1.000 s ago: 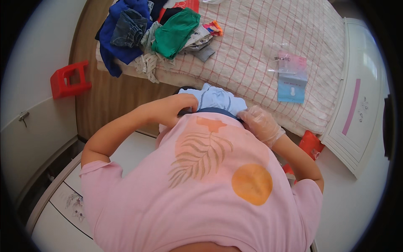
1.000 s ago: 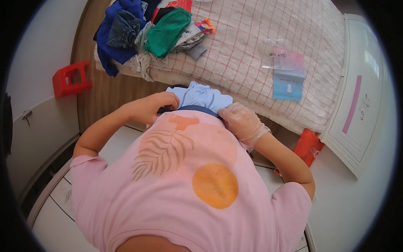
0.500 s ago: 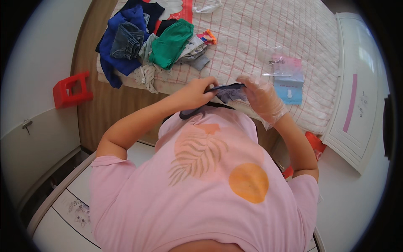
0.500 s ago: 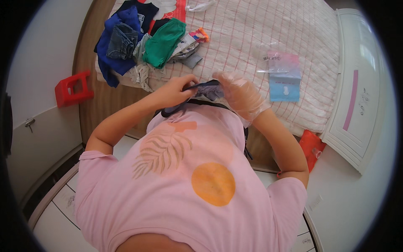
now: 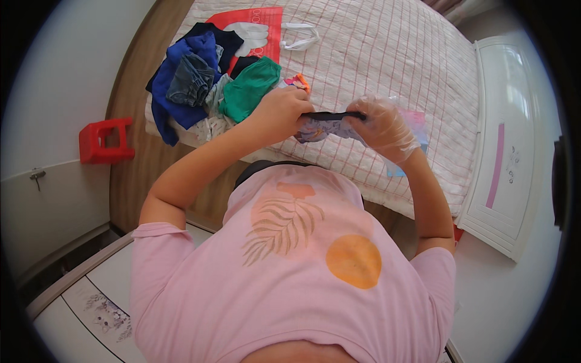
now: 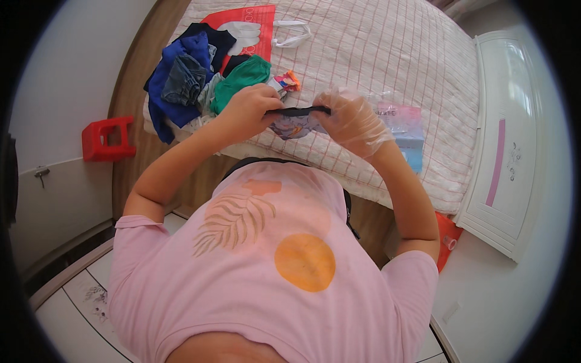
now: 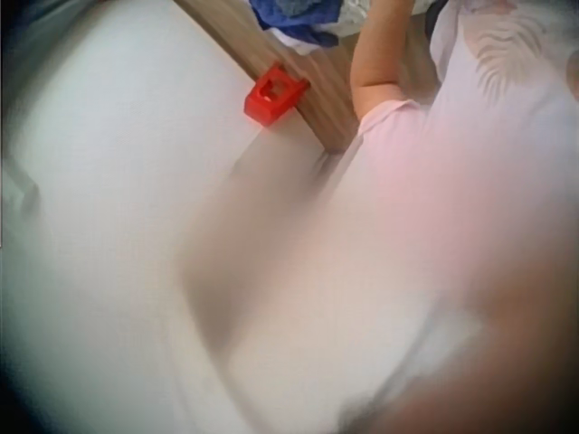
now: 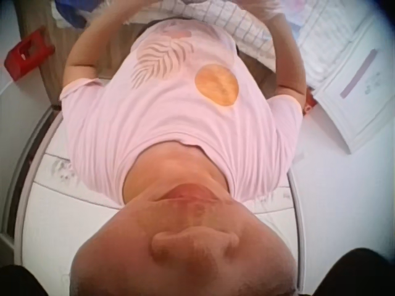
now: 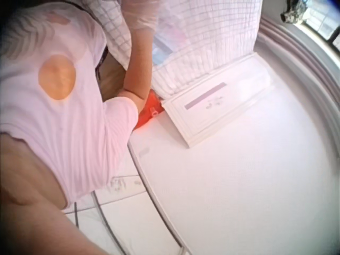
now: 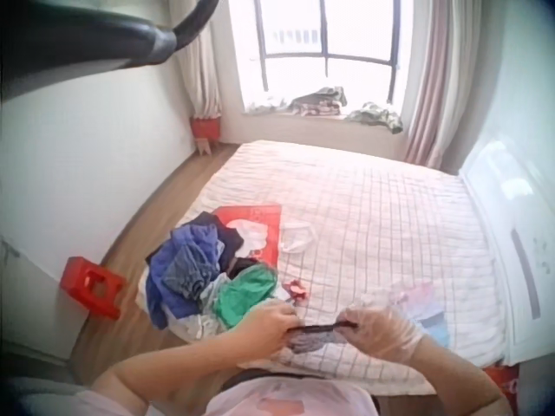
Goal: The person stands in a bedroom and folds a pile of clothes on a bed. They handle various items including jeans, a green shirt, a patterned shirt, a grey shirt, a white patterned shirt, a blue jacket, and a dark blue shirt. The person folds each item by hand and places them into a neat stack on the bed.
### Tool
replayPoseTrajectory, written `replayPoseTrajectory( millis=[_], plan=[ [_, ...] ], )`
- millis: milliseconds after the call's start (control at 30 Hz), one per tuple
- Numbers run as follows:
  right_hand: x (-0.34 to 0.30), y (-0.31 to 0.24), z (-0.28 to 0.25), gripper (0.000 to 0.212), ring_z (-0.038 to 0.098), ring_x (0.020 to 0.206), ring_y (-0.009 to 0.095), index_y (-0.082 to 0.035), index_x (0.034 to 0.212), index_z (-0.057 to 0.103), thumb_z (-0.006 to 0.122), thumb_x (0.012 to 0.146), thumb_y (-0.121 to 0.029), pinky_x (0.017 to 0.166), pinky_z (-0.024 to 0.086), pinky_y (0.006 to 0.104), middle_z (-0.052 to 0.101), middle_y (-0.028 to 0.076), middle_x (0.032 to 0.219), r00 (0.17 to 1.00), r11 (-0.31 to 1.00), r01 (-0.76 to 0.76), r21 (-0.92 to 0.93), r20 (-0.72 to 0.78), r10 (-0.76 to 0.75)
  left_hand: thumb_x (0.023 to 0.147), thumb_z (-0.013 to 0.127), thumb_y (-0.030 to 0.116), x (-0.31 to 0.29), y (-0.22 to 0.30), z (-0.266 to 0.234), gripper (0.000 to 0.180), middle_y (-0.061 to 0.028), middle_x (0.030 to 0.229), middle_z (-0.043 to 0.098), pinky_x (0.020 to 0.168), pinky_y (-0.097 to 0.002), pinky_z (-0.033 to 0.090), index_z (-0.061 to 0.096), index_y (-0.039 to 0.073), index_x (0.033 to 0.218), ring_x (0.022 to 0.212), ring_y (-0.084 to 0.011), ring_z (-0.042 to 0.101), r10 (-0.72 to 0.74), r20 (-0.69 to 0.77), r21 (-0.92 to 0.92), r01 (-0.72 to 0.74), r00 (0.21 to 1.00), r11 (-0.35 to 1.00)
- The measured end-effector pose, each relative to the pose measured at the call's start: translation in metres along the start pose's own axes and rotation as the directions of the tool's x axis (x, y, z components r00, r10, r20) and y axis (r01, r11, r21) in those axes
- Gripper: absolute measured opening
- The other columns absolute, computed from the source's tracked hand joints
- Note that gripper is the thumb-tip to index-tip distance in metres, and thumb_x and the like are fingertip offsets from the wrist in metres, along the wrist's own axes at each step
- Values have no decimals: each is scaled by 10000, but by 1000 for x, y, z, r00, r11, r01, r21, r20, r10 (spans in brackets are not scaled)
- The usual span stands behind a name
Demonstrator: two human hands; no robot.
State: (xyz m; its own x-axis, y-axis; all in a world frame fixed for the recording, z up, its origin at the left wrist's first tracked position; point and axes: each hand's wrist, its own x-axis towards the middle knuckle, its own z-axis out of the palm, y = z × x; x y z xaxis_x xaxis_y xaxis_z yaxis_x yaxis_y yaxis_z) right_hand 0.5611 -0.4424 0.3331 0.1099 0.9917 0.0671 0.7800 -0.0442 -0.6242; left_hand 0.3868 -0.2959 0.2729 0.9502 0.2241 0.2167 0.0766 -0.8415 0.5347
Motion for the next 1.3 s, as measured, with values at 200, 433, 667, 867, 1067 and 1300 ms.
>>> replayPoseTrajectory(
  millis=[200, 433, 667, 867, 1067, 1300],
  plan=[
    [-4, -2, 2, 123, 581, 695, 294, -39, 857, 609, 622, 753, -103, 621, 452, 351, 598, 146, 771, 999, 999, -39, -14, 23, 40, 694, 627, 43, -1, 4, 0, 180, -142, 832, 567, 650, -383, 463, 560, 17, 858, 761, -310, 573, -46, -146, -114, 29, 988, 993],
    [-2, 1, -7, 131, 555, 797, 327, -59, 852, 620, 615, 755, -147, 692, 443, 400, 578, 156, 767, 994, 996, -76, 41, 79, 72, 665, 693, 90, 0, 16, -14, 190, -116, 790, 535, 651, -368, 442, 543, 7, 749, 748, -303, 541, 57, -171, -235, -97, 984, 967],
    [13, 5, -17, 152, 539, 974, 299, -29, 789, 612, 701, 667, -49, 798, 447, 340, 552, 158, 1087, 969, 965, 249, 88, -25, -247, 642, 724, 99, 0, 34, -29, 276, -64, 671, 462, 612, -351, 401, 454, 50, 621, 666, -254, 472, 325, -241, -289, -388, 914, 875],
    [32, 16, -16, 191, 548, 921, 221, -28, 754, 522, 683, 654, -6, 787, 445, 308, 561, 117, 1065, 954, 833, 149, 532, 144, -263, 657, 712, 60, 5, 37, -38, 226, -55, 735, 524, 614, -318, 425, 487, 33, 653, 707, -234, 509, 303, -270, -394, -392, 914, 831],
    [28, 5, -24, 252, 541, 768, 184, -38, 851, 493, 661, 663, -37, 685, 450, 309, 526, 71, 769, 995, 964, 96, 250, -11, -96, 681, 722, 38, -6, 23, -28, 239, -71, 817, 582, 564, -246, 462, 501, 30, 772, 718, -137, 559, -129, -279, -503, -31, 952, 864],
    [27, -18, -14, 228, 576, 773, 325, -34, 897, 590, 640, 742, -194, 670, 459, 400, 594, 160, 822, 938, 971, 205, -125, 307, -158, 683, 724, 52, -4, 31, -10, 460, -81, 872, 601, 718, -261, 470, 511, 34, 1090, 779, -127, 583, -200, -241, -678, -17, 950, 735]
  ],
)
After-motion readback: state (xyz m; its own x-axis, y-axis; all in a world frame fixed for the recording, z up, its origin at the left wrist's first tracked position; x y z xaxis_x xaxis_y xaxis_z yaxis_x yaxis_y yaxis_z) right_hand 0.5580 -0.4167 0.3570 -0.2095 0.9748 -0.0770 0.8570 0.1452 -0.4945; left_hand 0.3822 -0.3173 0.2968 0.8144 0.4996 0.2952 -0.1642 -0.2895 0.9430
